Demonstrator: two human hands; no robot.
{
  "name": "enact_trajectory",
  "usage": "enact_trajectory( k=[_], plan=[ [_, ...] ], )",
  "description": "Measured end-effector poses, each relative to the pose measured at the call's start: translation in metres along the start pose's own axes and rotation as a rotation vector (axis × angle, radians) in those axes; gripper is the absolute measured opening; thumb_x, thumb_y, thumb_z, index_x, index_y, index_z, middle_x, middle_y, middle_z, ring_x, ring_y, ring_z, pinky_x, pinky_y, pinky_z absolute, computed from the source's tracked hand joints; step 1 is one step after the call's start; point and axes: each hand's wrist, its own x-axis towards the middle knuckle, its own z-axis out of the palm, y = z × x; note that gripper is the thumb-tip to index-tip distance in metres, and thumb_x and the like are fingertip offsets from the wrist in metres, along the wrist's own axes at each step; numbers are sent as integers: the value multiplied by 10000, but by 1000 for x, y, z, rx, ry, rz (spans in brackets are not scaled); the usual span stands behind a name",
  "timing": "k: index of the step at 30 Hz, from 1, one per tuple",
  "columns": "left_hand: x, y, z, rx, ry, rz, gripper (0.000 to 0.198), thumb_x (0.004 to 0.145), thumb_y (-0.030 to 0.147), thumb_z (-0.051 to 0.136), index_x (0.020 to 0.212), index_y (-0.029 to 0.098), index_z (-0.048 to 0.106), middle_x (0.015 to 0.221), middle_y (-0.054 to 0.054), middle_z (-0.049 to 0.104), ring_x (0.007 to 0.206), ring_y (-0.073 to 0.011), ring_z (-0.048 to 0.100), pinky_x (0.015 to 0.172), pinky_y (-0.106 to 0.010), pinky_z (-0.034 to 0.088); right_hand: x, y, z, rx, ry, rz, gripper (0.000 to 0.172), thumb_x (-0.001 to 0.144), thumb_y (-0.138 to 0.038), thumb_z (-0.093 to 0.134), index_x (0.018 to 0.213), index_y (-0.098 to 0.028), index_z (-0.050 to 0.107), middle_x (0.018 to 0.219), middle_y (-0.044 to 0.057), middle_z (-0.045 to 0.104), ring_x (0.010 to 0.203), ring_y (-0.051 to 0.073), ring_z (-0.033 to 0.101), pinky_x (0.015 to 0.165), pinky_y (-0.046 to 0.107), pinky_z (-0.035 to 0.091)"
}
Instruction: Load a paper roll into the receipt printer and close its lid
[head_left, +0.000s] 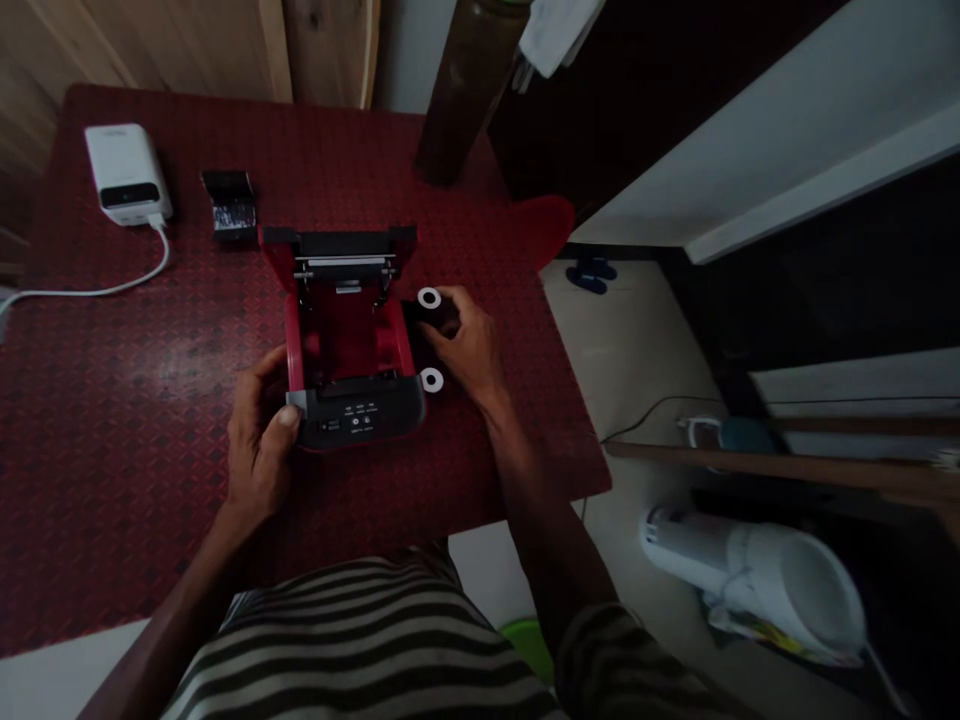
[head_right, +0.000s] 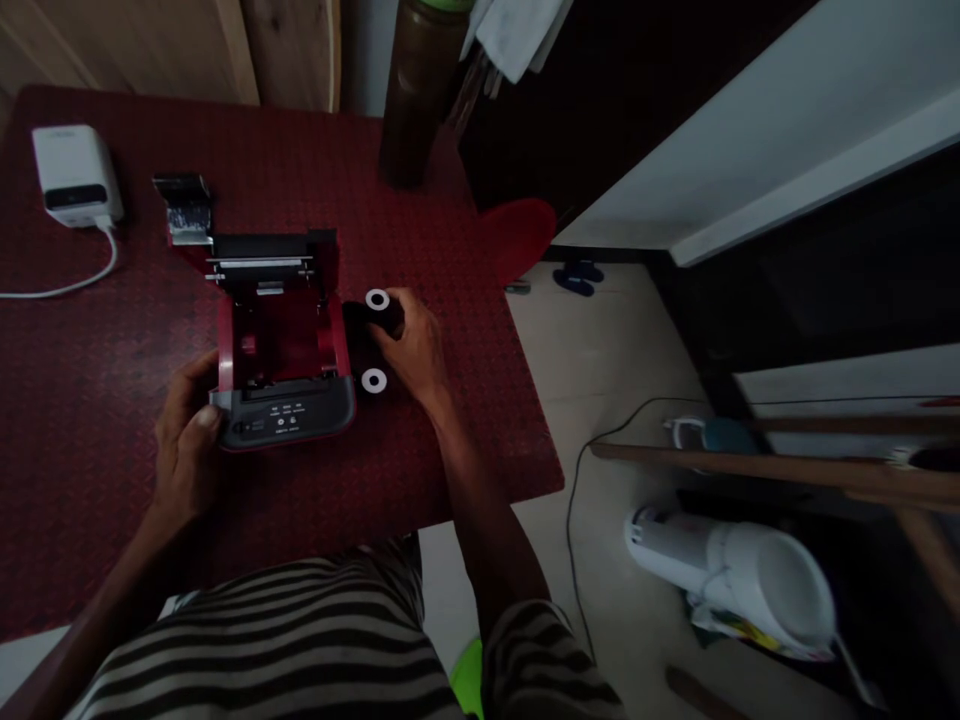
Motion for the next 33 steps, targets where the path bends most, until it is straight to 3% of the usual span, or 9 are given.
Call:
enact_trajectory(
  k=[3, 7, 9, 12, 17, 23, 28, 30, 33],
  plan=[
    [0, 1, 0, 1, 3, -8, 633, 1182, 692, 639, 1618, 244, 736, 1486, -124, 815, 1338, -346, 801, 1088, -480, 683, -22, -1, -16, 10, 36, 49, 484, 898, -317, 814, 1378, -296, 749, 1417, 133, 862, 1225, 347, 827, 1011, 534, 694],
    [0, 2, 2, -12, 13, -30, 623, 1178, 703, 645, 1610, 263, 736, 1495, -125, 810, 1342, -354, 799, 1103, -507, 679, -71, -15, -41, -26, -74, 141, 291, 955, -304, 785, 1243, -286, 825, 1231, 81, 876, 951, 265, 796, 881, 443, 668],
    [0, 3, 3, -30, 19, -33, 625, 1175, 709, 652, 1603, 261, 736, 1480, -135, 814, 1314, -361, 805, 1078, -524, 686, -90, -24, -42, -16, -133, 160, 354, 915, -275, 823, 1269, -280, 833, 1252, 69, 872, 910, 237, 762, 871, 417, 648],
    [1, 3, 5, -34, 35, -31, 657, 1163, 735, 666, 1585, 236, 742, 1464, -153, 819, 1295, -386, 804, 1062, -565, 694, -102, -34, -28, 16, -97, 135, 405, 877, -239, 831, 1279, -279, 819, 1288, 75, 865, 1005, 254, 770, 911, 417, 635],
    [-1, 2, 3, -3, 27, -27, 628, 1175, 721, 634, 1602, 273, 741, 1477, -127, 817, 1331, -375, 786, 1084, -545, 689, -95, -35, -6, 81, -32, 105, 239, 927, -291, 779, 1165, -295, 797, 1214, 74, 879, 1130, 290, 806, 988, 450, 639],
    [-2, 2, 0, -24, 2, -46, 623, 1181, 712, 638, 1623, 283, 736, 1541, -135, 784, 1346, -364, 776, 1109, -517, 680, -94, -51, -44, 303, 10, 156, 328, 974, -421, 895, 1263, -317, 780, 1325, 59, 883, 1252, 279, 834, 1123, 471, 680],
    [-3, 2, 0, -25, 9, -77, 656, 1166, 742, 654, 1613, 269, 737, 1521, -152, 776, 1366, -386, 766, 1132, -544, 677, -76, -96, -75, 301, -194, 30, 393, 1062, -609, 866, 1325, -324, 805, 1242, 59, 892, 1142, 286, 851, 957, 440, 726],
    [-3, 3, 1, -26, 4, -91, 673, 1155, 761, 655, 1613, 276, 734, 1532, -155, 769, 1374, -398, 762, 1145, -564, 671, -62, -114, -75, 182, -292, -53, 361, 1083, -535, 870, 1365, -322, 796, 1230, 51, 893, 1080, 277, 848, 916, 430, 720],
    [-4, 2, 1, -26, -12, -95, 666, 1163, 748, 639, 1642, 291, 716, 1556, -153, 763, 1385, -398, 756, 1167, -581, 648, -39, -136, -59, -60, -410, -253, 276, 1089, -282, 837, 1360, -307, 788, 1252, 41, 887, 1105, 274, 837, 1003, 448, 699]
  ],
)
